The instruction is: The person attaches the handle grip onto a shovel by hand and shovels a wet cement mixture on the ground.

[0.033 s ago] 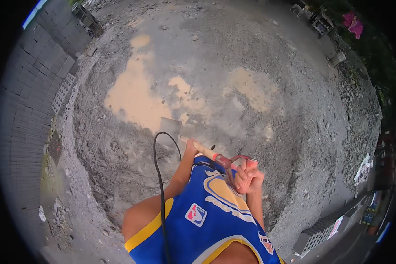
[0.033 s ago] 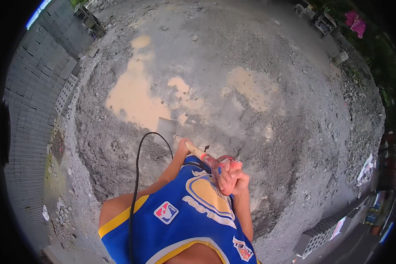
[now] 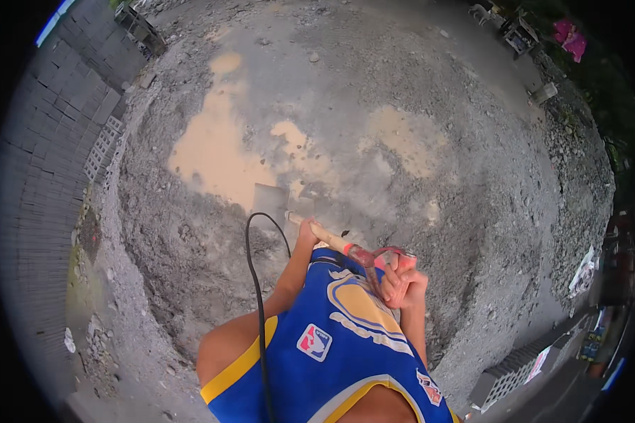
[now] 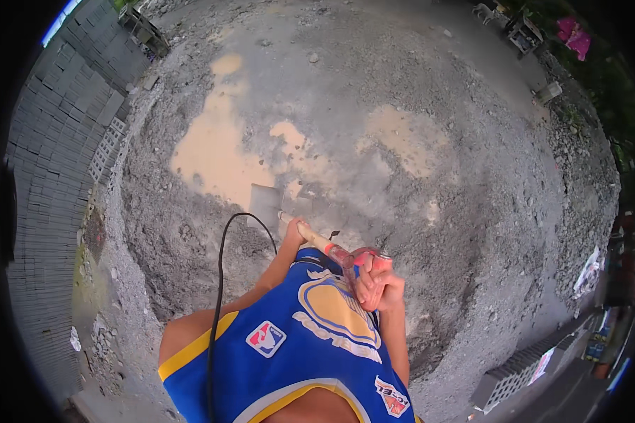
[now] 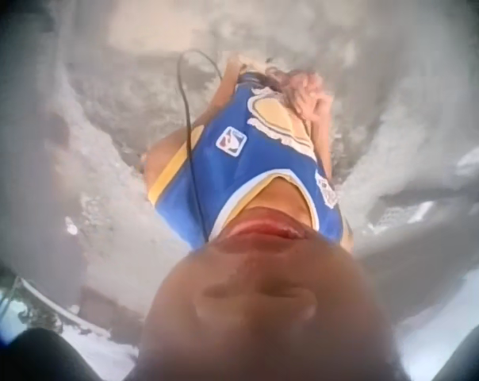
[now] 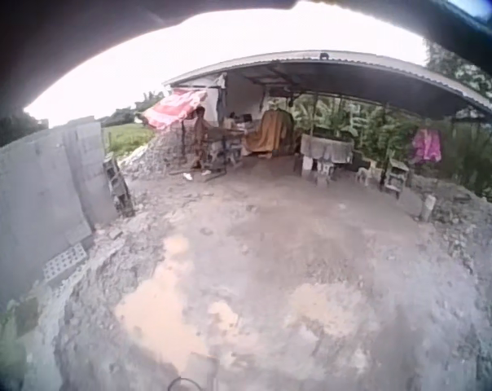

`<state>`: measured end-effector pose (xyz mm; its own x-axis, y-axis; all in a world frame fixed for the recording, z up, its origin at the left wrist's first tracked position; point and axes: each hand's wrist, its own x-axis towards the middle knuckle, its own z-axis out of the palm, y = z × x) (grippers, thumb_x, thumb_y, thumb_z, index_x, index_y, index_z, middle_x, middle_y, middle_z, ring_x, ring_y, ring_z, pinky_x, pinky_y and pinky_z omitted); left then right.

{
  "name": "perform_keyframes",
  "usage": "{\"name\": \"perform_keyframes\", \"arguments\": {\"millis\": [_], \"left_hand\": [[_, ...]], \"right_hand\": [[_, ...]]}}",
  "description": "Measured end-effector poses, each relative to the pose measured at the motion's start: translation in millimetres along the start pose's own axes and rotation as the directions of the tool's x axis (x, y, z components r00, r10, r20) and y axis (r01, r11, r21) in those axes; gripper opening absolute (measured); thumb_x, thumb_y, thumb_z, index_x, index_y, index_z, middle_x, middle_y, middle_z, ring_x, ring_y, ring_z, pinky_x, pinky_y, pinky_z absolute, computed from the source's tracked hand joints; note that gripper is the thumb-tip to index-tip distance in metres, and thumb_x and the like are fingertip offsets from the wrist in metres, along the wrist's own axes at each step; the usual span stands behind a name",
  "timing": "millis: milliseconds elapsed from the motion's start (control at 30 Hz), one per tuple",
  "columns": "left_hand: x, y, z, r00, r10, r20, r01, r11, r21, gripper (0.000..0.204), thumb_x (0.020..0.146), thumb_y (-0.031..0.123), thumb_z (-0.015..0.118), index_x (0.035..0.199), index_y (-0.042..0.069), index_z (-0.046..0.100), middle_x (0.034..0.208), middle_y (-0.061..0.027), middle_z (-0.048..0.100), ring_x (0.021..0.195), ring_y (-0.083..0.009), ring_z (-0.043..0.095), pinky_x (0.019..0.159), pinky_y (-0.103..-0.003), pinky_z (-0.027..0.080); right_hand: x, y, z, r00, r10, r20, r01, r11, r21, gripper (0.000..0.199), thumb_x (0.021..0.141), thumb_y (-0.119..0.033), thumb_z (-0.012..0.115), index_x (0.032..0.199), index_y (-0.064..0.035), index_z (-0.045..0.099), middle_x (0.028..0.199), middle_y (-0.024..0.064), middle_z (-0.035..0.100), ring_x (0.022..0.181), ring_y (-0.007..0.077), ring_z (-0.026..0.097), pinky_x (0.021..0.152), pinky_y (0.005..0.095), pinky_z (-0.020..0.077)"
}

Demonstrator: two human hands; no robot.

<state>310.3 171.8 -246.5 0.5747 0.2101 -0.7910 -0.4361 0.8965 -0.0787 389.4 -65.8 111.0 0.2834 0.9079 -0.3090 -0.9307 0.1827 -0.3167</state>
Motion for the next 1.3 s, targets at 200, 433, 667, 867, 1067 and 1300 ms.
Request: {"name": "perform_keyframes", "arguments": {"millis": [200, 433, 667, 867, 1067, 1300], "left_hand": [[33, 25, 86, 0.972, 0.225, -0.068, -0.225, 0.974, 0.006, 0.014, 0.075, 0.011, 0.050, 0.064, 0.011, 0.042, 0.057, -0.0026, 0.043, 0.051, -0.0173, 0.043, 0.050, -0.029, 0.044], [113, 66, 140, 0.798, 0.529, -0.288, -0.572, 0.815, -0.091, 0.016, 0.075, 0.015, 0.048, 0.063, 0.011, 0.037, 0.060, -0.0031, 0.040, 0.052, -0.0171, 0.041, 0.053, -0.031, 0.043], [176, 88, 219, 0.746, 0.575, -0.336, -0.655, 0.723, -0.217, 0.012, 0.074, 0.017, 0.044, 0.066, 0.011, 0.037, 0.061, -0.0033, 0.040, 0.055, -0.0189, 0.040, 0.058, -0.035, 0.043], [254, 110, 287, 0.712, 0.566, -0.415, -0.679, 0.705, -0.205, 0.010, 0.064, 0.012, 0.043, 0.062, 0.009, 0.034, 0.060, -0.0066, 0.040, 0.056, -0.0214, 0.041, 0.059, -0.038, 0.044], [341, 180, 327, 0.739, 0.538, -0.406, -0.667, 0.669, -0.329, 0.010, 0.065, 0.014, 0.043, 0.061, 0.011, 0.034, 0.058, -0.0058, 0.038, 0.055, -0.0219, 0.040, 0.058, -0.039, 0.043], [401, 277, 506, 0.795, 0.530, -0.295, -0.605, 0.663, -0.441, 0.014, 0.074, 0.017, 0.044, 0.063, 0.012, 0.037, 0.057, -0.0045, 0.037, 0.055, -0.0183, 0.041, 0.060, -0.034, 0.044]], "right_hand": [[73, -116, -56, 0.958, -0.042, -0.285, -0.061, 0.936, -0.345, 0.025, 0.065, -0.010, 0.055, 0.088, 0.0000, 0.051, 0.063, 0.0110, 0.050, 0.048, 0.0239, 0.052, 0.046, 0.0343, 0.0445], [262, -235, -159, 0.868, -0.168, -0.468, -0.217, 0.720, -0.660, 0.017, 0.066, -0.008, 0.056, 0.080, -0.0002, 0.052, 0.062, 0.0074, 0.053, 0.048, 0.0173, 0.052, 0.047, 0.0296, 0.0441], [473, -362, -178, 0.948, -0.109, -0.298, -0.211, 0.488, -0.847, 0.009, 0.064, -0.006, 0.056, 0.071, -0.0021, 0.052, 0.059, 0.0040, 0.051, 0.046, 0.0143, 0.049, 0.044, 0.0282, 0.0407], [591, -417, -157, 0.970, -0.093, -0.223, -0.188, 0.290, -0.938, 0.010, 0.066, -0.008, 0.060, 0.069, -0.0018, 0.053, 0.059, 0.0040, 0.054, 0.048, 0.0123, 0.051, 0.043, 0.0276, 0.0399], [733, -436, -137, 0.975, -0.081, -0.206, -0.187, 0.196, -0.963, 0.015, 0.071, -0.012, 0.066, 0.072, -0.0026, 0.055, 0.058, 0.0024, 0.054, 0.045, 0.0108, 0.049, 0.042, 0.0266, 0.0388], [870, -498, -117, 0.963, -0.084, -0.256, -0.228, 0.254, -0.940, 0.008, 0.071, -0.008, 0.060, 0.071, -0.0026, 0.054, 0.054, 0.0048, 0.052, 0.040, 0.0136, 0.048, 0.039, 0.0268, 0.0384]]}}
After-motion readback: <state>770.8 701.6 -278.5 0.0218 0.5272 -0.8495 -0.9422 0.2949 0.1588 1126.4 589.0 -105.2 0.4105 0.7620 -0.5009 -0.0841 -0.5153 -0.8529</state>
